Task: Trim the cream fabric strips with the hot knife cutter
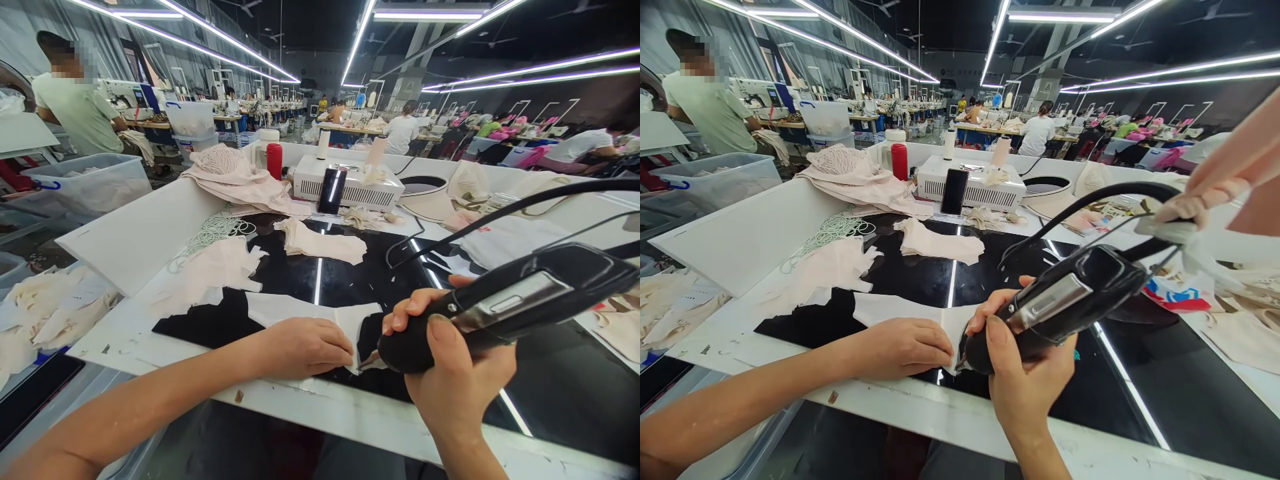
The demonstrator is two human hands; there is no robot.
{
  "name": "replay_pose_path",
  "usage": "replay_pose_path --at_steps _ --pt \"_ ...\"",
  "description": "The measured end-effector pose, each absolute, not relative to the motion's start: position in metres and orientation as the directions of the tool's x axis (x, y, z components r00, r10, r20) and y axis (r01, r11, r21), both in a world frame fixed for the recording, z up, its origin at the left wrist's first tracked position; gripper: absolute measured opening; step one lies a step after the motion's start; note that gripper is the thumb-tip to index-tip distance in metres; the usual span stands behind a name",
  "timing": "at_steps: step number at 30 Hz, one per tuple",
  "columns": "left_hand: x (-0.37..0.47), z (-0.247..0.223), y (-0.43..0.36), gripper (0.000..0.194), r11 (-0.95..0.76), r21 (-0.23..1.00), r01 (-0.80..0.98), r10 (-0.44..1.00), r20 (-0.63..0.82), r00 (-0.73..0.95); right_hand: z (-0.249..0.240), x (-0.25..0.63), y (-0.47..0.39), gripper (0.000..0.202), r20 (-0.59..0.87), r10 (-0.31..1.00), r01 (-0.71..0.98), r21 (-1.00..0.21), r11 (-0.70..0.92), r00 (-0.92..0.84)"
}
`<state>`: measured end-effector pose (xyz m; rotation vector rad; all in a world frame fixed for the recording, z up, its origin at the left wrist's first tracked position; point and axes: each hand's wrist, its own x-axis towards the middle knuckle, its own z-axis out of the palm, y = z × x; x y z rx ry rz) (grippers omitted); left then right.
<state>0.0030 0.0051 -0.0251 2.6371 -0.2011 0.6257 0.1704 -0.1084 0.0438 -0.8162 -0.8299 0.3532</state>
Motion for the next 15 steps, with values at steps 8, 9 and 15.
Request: replay_pose_path --at_steps 8,9,15 --pt "0.0037 -0.0248 0.0058 0.02 -0.893 0.379 -0.242 -0.047 0.456 0.889 0.0398 0.1697 -0.1094 0.044 0.5 0.598 0.046 -0.789 0.612 0.626" --pt "0.0034 -0.0247 0.0057 0.02 -0.895 0.379 -0.235 -0.046 0.445 0.895 0.0395 0.1695 -0.1098 0.043 0.494 0.602 0.049 -0.796 0.603 0.627" --pt "0.0018 -0.0261 0.0059 0.021 -0.922 0.318 -0.22 -0.051 0.465 0.884 0.0377 0.1658 -0.1142 0.043 0.493 0.618 0.034 -0.798 0.602 0.613"
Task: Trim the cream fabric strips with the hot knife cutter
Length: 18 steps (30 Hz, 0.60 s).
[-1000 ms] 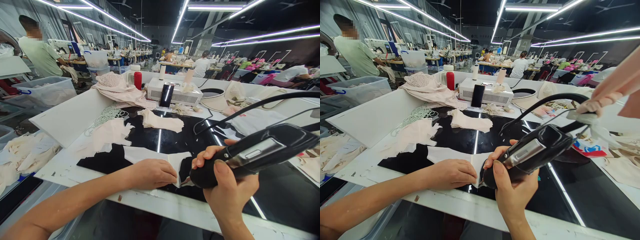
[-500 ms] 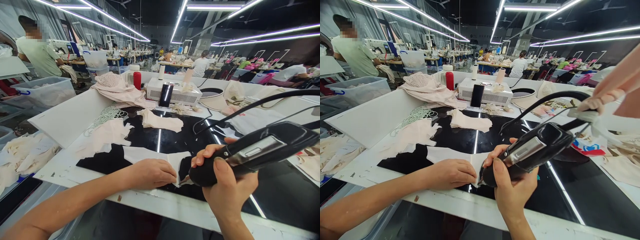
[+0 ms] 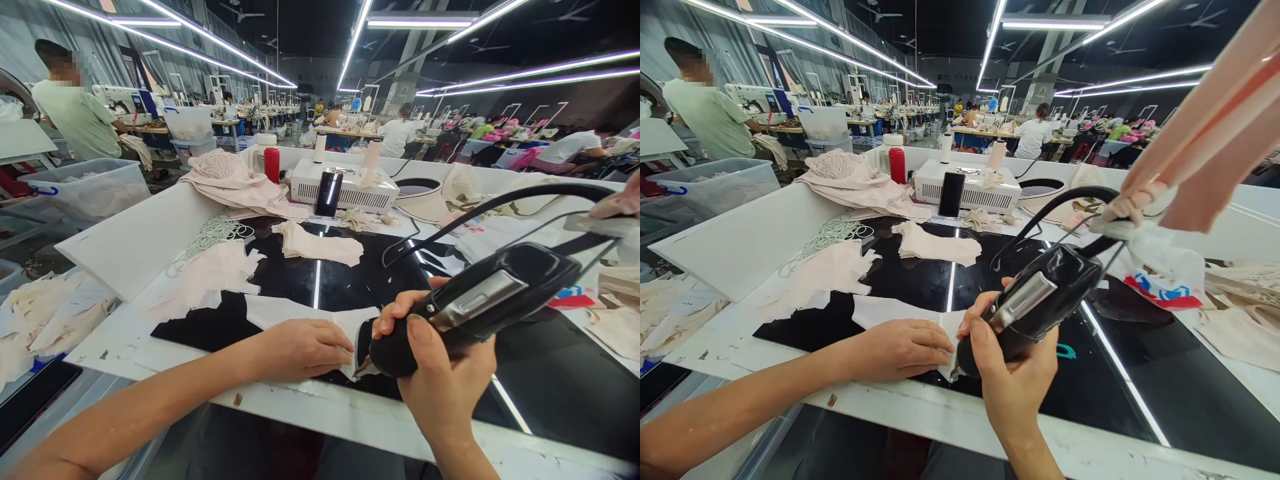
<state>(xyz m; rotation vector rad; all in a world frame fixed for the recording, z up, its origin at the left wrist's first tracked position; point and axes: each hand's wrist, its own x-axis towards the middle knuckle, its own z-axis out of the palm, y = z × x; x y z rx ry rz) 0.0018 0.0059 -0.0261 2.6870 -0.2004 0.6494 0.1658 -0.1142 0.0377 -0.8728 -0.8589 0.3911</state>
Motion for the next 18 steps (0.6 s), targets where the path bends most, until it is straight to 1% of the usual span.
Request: replay_pose_path --at_steps 2,4,6,10,13,15,18 --pt "0.001 -0.025 0.006 0.021 -0.923 0.306 -0.232 -0.063 0.475 0.878 0.038 0.165 -0.117 0.043 0.491 0.64 0.021 -0.803 0.596 0.591" --pt "-0.001 -0.022 0.005 0.02 -0.923 0.303 -0.236 -0.076 0.457 0.886 0.04 0.165 -0.12 0.042 0.489 0.669 0.006 -0.81 0.587 0.56" --pt "-0.006 -0.017 0.003 0.02 -0.924 0.303 -0.235 -0.089 0.429 0.899 0.044 0.17 -0.12 0.041 0.501 0.666 0.016 -0.805 0.593 0.554" --pt "-0.02 -0.003 -0.006 0.021 -0.905 0.334 -0.266 -0.127 0.384 0.915 0.052 0.191 -0.112 0.042 0.516 0.549 0.096 -0.78 0.619 0.657" --pt "-0.026 0.006 -0.01 0.015 -0.908 0.343 -0.24 -0.115 0.347 0.931 0.05 0.211 -0.102 0.042 0.511 0.5 0.14 -0.784 0.605 0.699" --pt "-0.023 0.01 -0.01 0.013 -0.924 0.31 -0.224 -0.108 0.349 0.931 0.045 0.221 -0.097 0.043 0.51 0.497 0.156 -0.791 0.591 0.702" --pt "-0.007 0.01 -0.008 0.014 -0.95 0.212 -0.227 -0.126 0.404 0.906 0.038 0.226 -0.094 0.045 0.52 0.504 0.161 -0.789 0.593 0.689"
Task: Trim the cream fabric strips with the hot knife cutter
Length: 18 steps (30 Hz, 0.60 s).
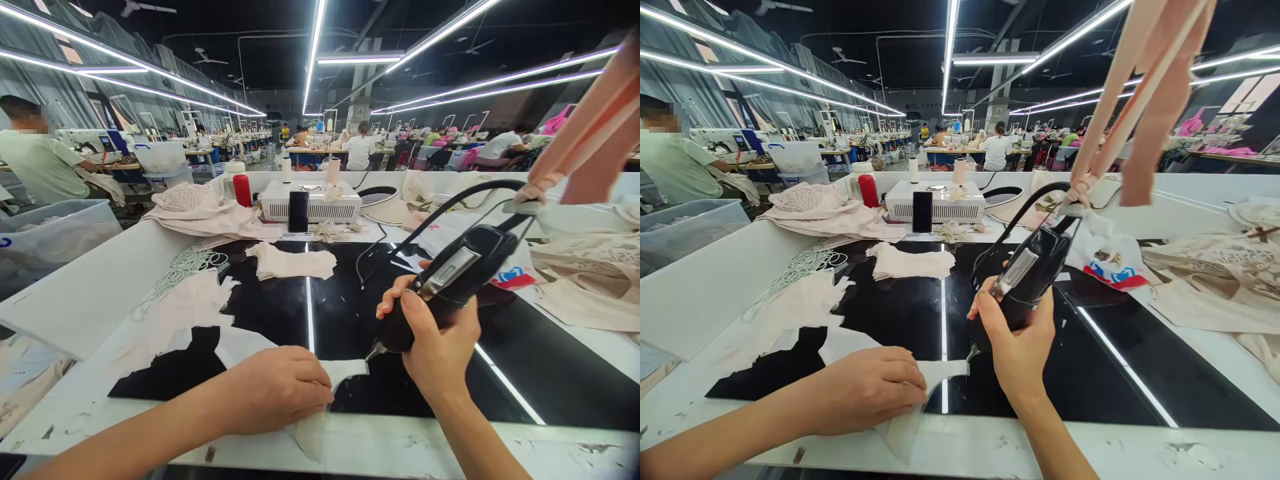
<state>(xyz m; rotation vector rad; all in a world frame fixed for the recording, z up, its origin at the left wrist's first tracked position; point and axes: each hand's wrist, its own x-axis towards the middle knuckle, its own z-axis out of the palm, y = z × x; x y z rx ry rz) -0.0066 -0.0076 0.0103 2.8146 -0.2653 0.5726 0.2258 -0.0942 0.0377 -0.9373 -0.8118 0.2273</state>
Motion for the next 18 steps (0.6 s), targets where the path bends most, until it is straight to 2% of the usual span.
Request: replay_pose_path --at_steps 4,8,12,18 --pt "0.021 0.006 -0.003 0.013 -0.974 0.062 -0.219 -0.17 0.438 0.882 0.035 0.223 -0.093 0.041 0.549 0.509 0.166 -0.771 0.615 0.663" --pt "0.041 -0.001 0.0 0.014 -0.976 -0.033 -0.215 -0.208 0.435 0.876 0.034 0.222 -0.091 0.033 0.563 0.508 0.168 -0.76 0.628 0.652" --pt "0.05 -0.009 0.003 0.015 -0.976 -0.073 -0.207 -0.218 0.399 0.891 0.032 0.222 -0.091 0.029 0.57 0.505 0.187 -0.762 0.62 0.648" --pt "0.048 -0.014 0.006 0.021 -0.982 -0.078 -0.17 -0.187 0.345 0.92 0.034 0.22 -0.093 0.036 0.558 0.505 0.179 -0.768 0.615 0.659"
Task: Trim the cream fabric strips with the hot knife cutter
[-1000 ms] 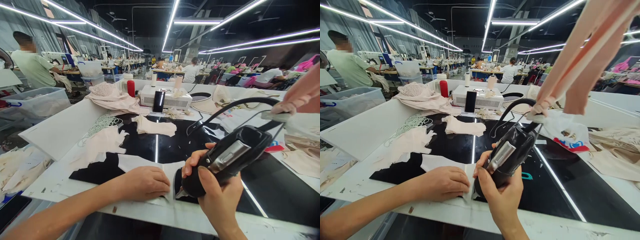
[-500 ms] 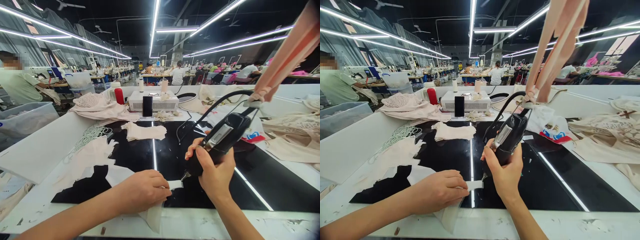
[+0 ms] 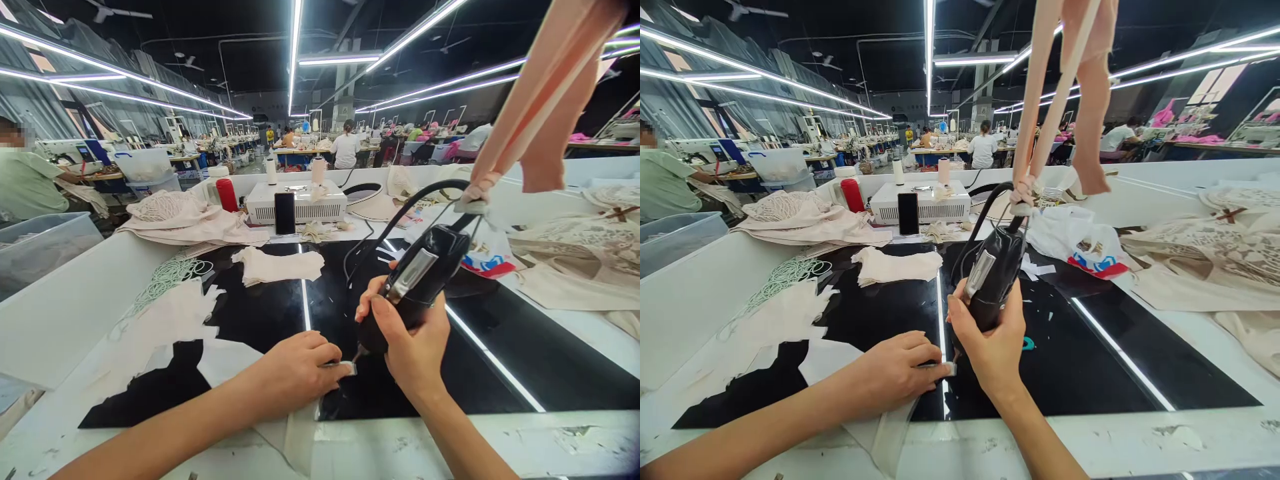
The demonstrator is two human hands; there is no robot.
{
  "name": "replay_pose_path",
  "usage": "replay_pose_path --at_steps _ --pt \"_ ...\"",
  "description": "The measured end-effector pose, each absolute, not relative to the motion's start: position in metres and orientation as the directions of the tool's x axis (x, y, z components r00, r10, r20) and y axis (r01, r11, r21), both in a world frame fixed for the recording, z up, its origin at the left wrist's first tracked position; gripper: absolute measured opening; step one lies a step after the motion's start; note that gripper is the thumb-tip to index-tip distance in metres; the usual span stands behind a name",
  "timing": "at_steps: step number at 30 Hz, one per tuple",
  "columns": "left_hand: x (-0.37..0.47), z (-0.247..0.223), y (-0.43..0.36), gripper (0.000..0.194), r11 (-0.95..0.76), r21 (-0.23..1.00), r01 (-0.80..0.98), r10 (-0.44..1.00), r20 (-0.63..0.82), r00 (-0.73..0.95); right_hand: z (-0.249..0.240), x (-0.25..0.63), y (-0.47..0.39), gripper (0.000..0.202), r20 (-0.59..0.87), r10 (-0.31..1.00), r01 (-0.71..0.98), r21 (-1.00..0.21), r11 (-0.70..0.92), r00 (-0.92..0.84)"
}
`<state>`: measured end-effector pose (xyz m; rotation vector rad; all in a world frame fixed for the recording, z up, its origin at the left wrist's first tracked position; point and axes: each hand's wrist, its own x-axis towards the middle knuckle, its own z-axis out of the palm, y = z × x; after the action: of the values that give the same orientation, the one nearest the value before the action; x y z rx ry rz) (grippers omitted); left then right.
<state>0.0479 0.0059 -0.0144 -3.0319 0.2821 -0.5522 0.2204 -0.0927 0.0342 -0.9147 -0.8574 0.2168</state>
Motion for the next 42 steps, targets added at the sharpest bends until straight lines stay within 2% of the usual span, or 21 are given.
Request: replay_pose_path --at_steps 7,14,25,34,42 --pt "0.042 -0.013 0.004 0.022 -0.991 -0.021 -0.134 -0.132 0.388 0.912 0.034 0.222 -0.092 0.039 0.546 0.509 0.171 -0.775 0.608 0.665" --pt "0.04 -0.012 0.004 0.025 -0.993 0.027 -0.113 -0.096 0.352 0.931 0.033 0.223 -0.091 0.033 0.568 0.501 0.188 -0.763 0.619 0.653" --pt "0.041 -0.016 0.005 0.024 -0.99 0.028 -0.136 -0.113 0.402 0.909 0.034 0.225 -0.092 0.031 0.558 0.505 0.157 -0.758 0.633 0.658" --pt "0.039 -0.012 0.003 0.027 -0.992 0.034 -0.12 -0.099 0.372 0.923 0.034 0.221 -0.089 0.023 0.558 0.504 0.184 -0.769 0.612 0.66" --pt "0.04 -0.015 0.005 0.028 -0.989 0.055 -0.136 -0.103 0.395 0.913 0.034 0.221 -0.1 0.038 0.524 0.518 0.123 -0.773 0.622 0.677"
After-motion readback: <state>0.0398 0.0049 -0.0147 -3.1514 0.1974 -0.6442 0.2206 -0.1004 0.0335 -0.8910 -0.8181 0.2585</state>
